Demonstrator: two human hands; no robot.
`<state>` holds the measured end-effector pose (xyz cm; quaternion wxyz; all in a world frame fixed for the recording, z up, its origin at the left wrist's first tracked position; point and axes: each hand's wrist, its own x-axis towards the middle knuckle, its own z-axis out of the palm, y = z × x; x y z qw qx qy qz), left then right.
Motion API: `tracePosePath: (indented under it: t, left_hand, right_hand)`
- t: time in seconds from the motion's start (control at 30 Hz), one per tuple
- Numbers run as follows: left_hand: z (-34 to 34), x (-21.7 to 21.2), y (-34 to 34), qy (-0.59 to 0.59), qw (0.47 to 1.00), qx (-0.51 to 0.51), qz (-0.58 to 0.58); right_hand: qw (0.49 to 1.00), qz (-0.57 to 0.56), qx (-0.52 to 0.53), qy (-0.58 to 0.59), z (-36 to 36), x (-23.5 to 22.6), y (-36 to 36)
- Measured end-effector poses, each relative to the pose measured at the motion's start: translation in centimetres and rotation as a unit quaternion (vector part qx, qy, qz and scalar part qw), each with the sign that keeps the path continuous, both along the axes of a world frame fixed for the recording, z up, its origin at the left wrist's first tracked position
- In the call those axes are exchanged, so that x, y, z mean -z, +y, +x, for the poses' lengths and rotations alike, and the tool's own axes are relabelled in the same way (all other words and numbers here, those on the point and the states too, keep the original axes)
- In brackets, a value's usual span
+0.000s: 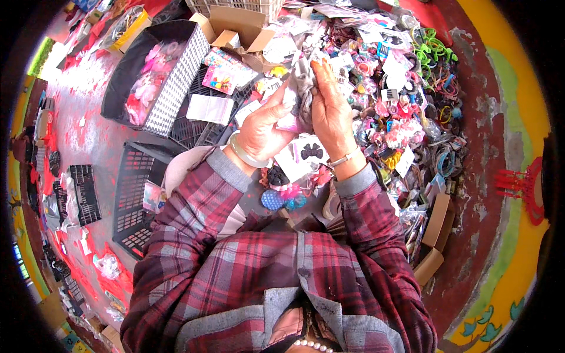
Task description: The person sorts packaged hair accessories from a large pile, wiping some packages with a cloth and placing them into a plastic crate.
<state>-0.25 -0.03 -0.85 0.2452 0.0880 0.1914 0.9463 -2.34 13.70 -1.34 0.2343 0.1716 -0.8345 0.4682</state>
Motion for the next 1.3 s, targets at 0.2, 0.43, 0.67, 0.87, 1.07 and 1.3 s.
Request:
tracePosePath:
  t: [0.2,0.43,0.67,0.87,1.07,1.3]
  left_hand:
    - [-0.6,-1.1,-1.1,0.020,0.999,0.010,-0.031]
    - [-0.1,0.6,-1.7,0.007,0.976,0.044,-0.213]
    - [0.1,1.3,-0.4,0.127,0.959,0.088,-0.236]
    - [-0.7,-0.9,-1.6,0.036,0.995,0.037,-0.090]
    - [-1.7,-0.5,-2.1,0.017,0.997,-0.012,-0.074]
    - [-2.1,0.1,-0.7,-0.136,0.989,-0.062,-0.001]
  right_hand:
    - [0.999,0.028,-0.015,0.020,0.3,-0.3,0.0]
    - [0.982,0.146,-0.102,0.067,1.6,-1.4,-0.8]
    - [0.997,-0.028,0.028,-0.069,-0.9,0.4,1.7]
    - [0.938,-0.305,0.105,-0.128,-3.5,3.8,6.9]
    - [0.973,-0.214,0.081,0.024,-1.3,-0.8,5.0]
    - [0.990,0.132,-0.039,0.033,0.7,0.2,-0.7]
